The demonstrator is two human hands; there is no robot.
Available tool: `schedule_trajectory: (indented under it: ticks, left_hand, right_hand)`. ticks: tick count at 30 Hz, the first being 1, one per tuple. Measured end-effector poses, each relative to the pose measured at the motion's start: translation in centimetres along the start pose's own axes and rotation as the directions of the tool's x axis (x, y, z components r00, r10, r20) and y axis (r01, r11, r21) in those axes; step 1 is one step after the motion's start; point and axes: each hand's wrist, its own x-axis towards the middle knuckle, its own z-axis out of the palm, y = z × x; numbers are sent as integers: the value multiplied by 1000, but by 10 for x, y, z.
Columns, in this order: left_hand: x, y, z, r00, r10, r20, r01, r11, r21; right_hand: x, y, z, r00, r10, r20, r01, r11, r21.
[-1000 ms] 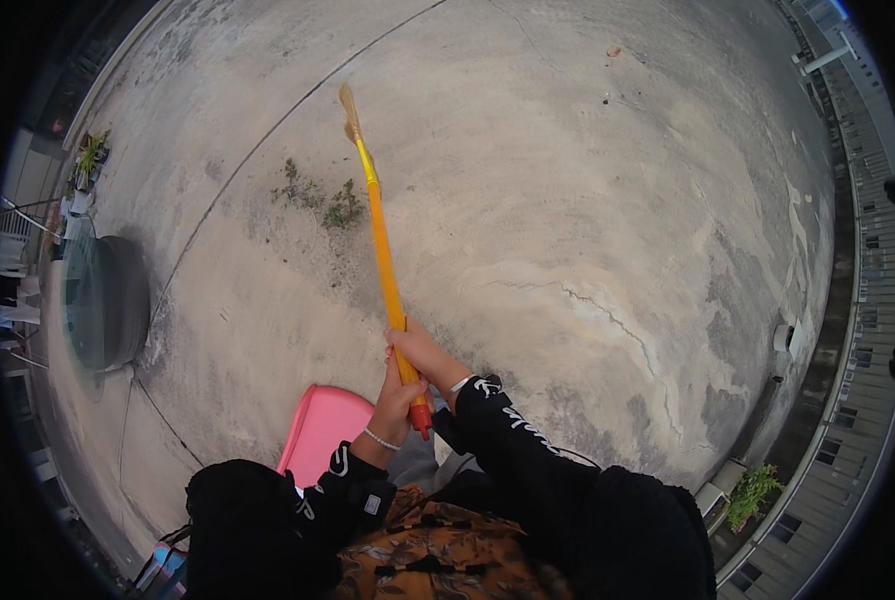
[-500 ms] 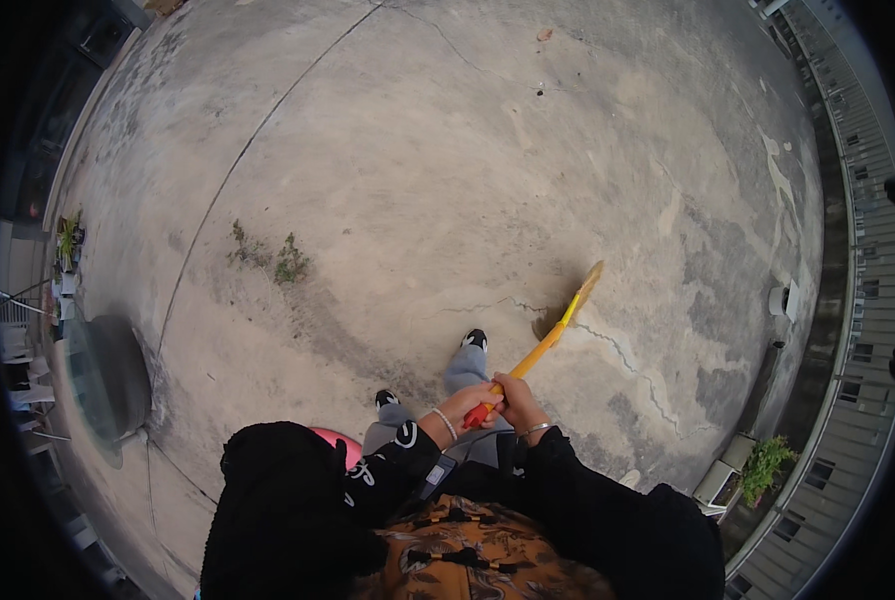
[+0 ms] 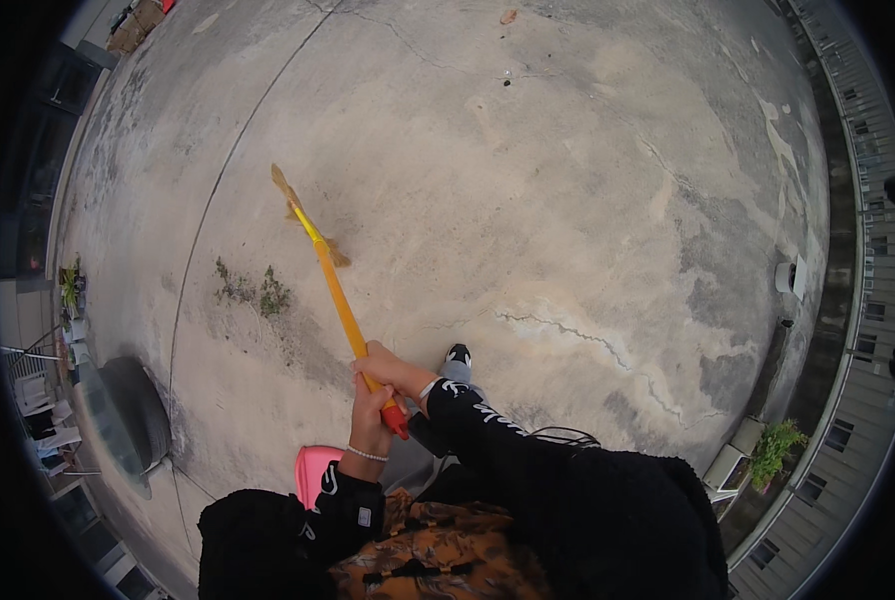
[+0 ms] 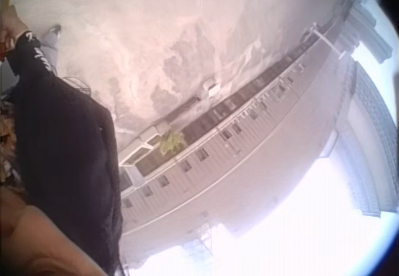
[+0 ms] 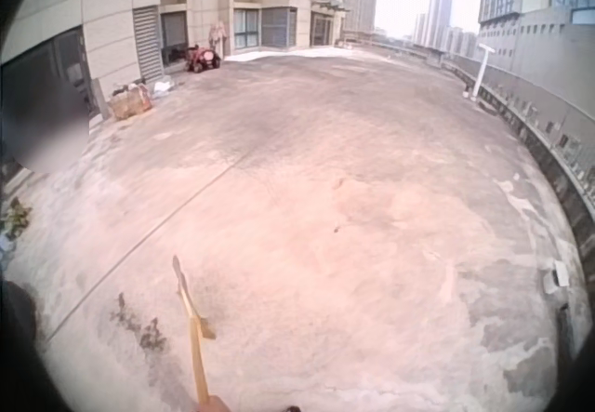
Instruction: The person sweeps a concrete rooftop terrace with a yellow broom, moving around planters and a children's slide. The person briefly stops to pull a small weed by hand from the floor before resuming sweeping.
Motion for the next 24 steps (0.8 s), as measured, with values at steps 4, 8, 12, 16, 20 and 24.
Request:
schedule_trajectory:
  ticks: [4,8,12,16,20,24]
  left_hand:
    - [0,-5,29,969,-187,161,184,982,36]
    - [37,-11,44,808,-419,413,424,901,85]
    - [107,-16,70,630,-575,522,634,769,83]
    - [191,-10,114,517,-705,486,767,633,102]
    - [250,27,123,612,-701,366,761,648,-33]
    - [279,112,89,843,-448,297,525,805,-276]
  right_hand:
    - [-41,-13,-35,972,-182,-150,150,968,-203]
    - [-76,-29,-93,924,-286,-252,292,956,-16]
    - [-63,-47,-148,883,78,-464,47,967,251]
    - [-33,-75,-212,861,312,-400,-41,829,558]
    - [45,-118,-233,850,397,-347,-239,877,417]
    - [158,-169,-184,978,59,-199,-75,995,-70]
